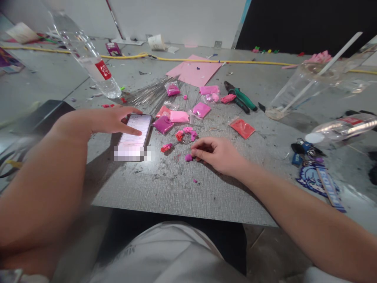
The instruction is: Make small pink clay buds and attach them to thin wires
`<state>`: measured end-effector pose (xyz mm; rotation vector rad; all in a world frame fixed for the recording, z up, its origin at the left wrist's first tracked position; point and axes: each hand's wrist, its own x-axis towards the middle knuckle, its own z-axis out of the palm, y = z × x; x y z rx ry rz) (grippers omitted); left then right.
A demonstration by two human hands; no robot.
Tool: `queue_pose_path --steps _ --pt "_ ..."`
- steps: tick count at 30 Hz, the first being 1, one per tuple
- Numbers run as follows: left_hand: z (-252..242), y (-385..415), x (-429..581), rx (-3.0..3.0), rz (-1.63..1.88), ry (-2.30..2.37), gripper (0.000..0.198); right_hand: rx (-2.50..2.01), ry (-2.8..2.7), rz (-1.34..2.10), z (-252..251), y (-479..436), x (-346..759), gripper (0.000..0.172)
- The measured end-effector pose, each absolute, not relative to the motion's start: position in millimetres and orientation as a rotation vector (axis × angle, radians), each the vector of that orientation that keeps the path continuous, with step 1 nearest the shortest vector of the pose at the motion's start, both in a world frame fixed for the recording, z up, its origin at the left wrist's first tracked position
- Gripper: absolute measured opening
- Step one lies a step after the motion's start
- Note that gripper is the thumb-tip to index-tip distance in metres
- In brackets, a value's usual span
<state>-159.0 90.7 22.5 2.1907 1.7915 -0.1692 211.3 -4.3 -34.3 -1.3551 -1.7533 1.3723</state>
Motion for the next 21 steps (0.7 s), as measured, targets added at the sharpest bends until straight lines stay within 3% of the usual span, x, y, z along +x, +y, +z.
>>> queue_pose_path --steps 6,17,21 --pt "29.1 90.8 -152.6 2.062 -0.328 1.792 0.110 -1.356 -1.766 1.371 -34.7 -4.1 213.2 0.030" --pt "27.9 93.0 -156.0 2.074 -0.353 1.804 0.099 -1.357 -1.780 1.360 -33.7 -4.5 211.5 0.031" --pt "40.5 79.1 -151.1 2.123 -0.371 1.710 0.121 -1.363 -1.790 1.351 -32.9 -4.7 212.3 0.031"
